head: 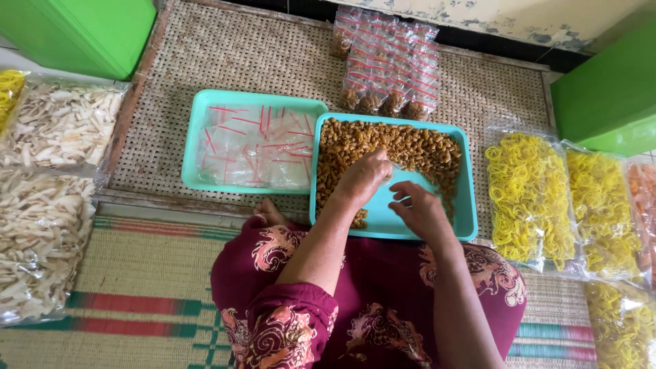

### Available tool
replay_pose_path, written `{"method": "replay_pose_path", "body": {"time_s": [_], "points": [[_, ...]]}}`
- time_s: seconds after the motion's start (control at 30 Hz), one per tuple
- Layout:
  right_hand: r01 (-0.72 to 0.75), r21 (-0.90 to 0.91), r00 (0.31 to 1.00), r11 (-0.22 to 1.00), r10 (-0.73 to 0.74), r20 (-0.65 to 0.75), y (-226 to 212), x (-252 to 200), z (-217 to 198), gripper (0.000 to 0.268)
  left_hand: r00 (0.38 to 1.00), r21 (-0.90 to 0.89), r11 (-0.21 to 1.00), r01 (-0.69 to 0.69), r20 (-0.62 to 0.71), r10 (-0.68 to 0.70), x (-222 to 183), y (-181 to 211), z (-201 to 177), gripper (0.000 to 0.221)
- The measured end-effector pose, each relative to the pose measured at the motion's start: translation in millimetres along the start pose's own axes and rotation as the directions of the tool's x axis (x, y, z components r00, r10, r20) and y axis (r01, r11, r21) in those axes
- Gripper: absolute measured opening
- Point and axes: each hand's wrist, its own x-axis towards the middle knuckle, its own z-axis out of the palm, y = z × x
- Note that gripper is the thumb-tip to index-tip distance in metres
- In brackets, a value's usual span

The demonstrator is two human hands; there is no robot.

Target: The person sits on a mat and repeatedly scoops small brown dried snacks from a tray into small plastic bags, then places the filled bags aside. The person handles the snacks and bags by hand throughout the clip.

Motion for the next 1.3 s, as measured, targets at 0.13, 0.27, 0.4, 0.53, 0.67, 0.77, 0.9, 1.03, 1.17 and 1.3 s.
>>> {"method": "replay_pose_path", "body": {"time_s": [0.13,0.27,0.4,0.53,0.67,0.77,0.9,1.03,1.17,1.3], "points": [[-0.066,0.098,0.992,0.993,0.054,0.117,9.4,1.2,40.2,0.046,1.000,-0.014,1.000,0.002,-0.003,-0.002,-5.1,5.4,-9.0,0.023],[-0.004,0.110,0.983,0.994,-0.016,0.185,8.2,5.3,65.2,0.056,0.999,-0.024,0.999,0.041,0.014,-0.041,-13.3,-2.7,-6.3,0.025],[0.112,0.070,0.968,0.991,-0.125,0.219,4.9,11.6,74.2,0.044,0.998,0.045,0.998,0.050,-0.043,-0.048,-17.4,-2.4,-11.0,0.026],[0.168,0.018,0.958,0.986,-0.168,0.231,-6.4,10.0,67.9,0.030,0.995,0.186,0.981,0.054,-0.097,-0.036,-19.6,-8.7,-0.4,0.023],[0.176,0.022,0.969,0.984,-0.177,0.174,-1.5,4.6,58.7,0.017,0.997,0.185,0.982,0.027,-0.083,-0.012,-19.0,-2.3,-6.1,0.024],[0.185,0.065,0.976,0.981,-0.191,0.105,-10.1,1.7,32.9,0.018,0.998,0.147,0.989,0.009,-0.064,0.000,-15.3,7.1,-14.4,0.020],[0.211,-0.012,0.973,0.977,-0.211,-0.090,-29.8,7.1,-9.7,0.014,0.999,0.204,0.979,-0.025,-0.021,0.029,-12.0,2.3,-12.4,0.019],[0.222,-0.003,0.965,0.975,-0.220,-0.141,-50.0,24.4,-36.1,0.012,0.997,0.199,0.979,-0.050,-0.053,0.062,-8.0,9.3,-16.8,0.016],[0.251,-0.006,0.959,0.968,-0.249,-0.133,-68.2,40.6,-38.6,0.014,0.999,0.174,0.984,-0.035,-0.010,0.038,-8.0,7.1,-16.5,0.022],[0.235,0.008,0.956,0.972,-0.230,-0.181,-77.7,33.8,-42.9,0.018,0.999,0.195,0.981,-0.027,-0.015,0.031,-10.8,-0.6,-6.0,0.025]]}}
